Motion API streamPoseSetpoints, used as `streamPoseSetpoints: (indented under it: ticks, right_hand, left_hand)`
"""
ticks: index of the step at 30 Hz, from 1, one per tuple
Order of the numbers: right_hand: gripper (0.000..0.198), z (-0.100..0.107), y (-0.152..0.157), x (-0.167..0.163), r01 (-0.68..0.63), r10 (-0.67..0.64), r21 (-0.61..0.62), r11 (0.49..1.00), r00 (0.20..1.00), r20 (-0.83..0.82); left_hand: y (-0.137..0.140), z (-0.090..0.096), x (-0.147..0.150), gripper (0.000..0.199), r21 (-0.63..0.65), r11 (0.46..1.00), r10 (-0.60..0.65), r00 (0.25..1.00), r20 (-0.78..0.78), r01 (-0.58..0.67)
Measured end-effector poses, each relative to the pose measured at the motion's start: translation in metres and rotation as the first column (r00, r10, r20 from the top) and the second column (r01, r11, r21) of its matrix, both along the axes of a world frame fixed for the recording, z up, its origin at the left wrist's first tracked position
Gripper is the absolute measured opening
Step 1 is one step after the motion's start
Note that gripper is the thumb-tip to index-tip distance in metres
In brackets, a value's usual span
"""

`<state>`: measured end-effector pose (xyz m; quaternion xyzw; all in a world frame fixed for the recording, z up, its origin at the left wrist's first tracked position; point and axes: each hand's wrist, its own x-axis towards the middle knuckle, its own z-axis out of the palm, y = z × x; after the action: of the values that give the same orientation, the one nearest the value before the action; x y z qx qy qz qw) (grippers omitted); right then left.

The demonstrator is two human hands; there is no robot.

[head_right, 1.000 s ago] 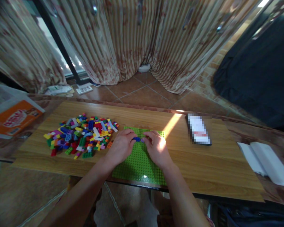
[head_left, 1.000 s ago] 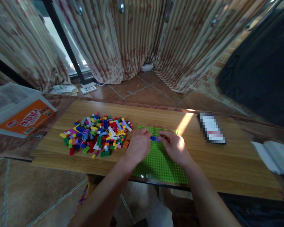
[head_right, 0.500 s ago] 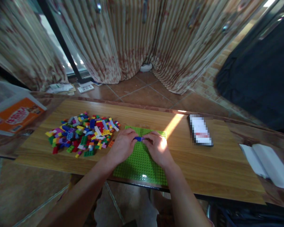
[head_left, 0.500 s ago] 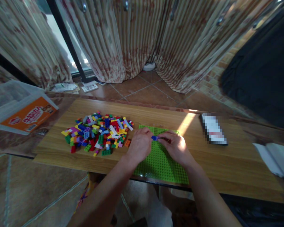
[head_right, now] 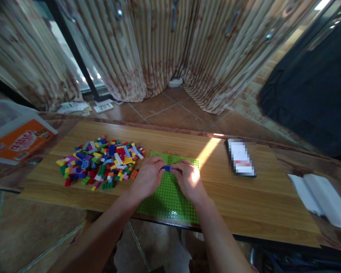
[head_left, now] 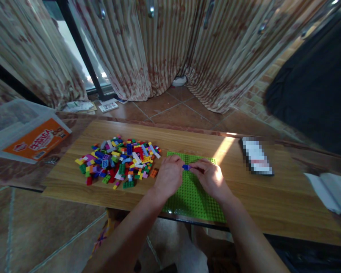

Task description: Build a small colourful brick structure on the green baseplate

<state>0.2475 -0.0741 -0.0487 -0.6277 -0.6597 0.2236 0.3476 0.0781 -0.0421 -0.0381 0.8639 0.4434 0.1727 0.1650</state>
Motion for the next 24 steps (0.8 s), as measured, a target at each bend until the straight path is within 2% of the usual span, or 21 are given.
streamPoseSetpoints:
  ticks: [15,24]
  right_hand:
    - [0.015,-0.0022,0.0059,0.0039,-0.034,0.033,-0.068,0.997,0.999,-0.016]
    - [0.017,-0.0066,0.0038,0.0021,-0.031,0.031,-0.012,0.999,0.999,0.027]
  left_hand:
    - [0.0018,-0.0037,0.0005,0.019,-0.027,1.0,-0.006,0.998,0.058,0.008]
    - [-0.0006,-0.0016,0.0011,0.022,-0.006,1.0,-0.009,0.999,0.04,0.01]
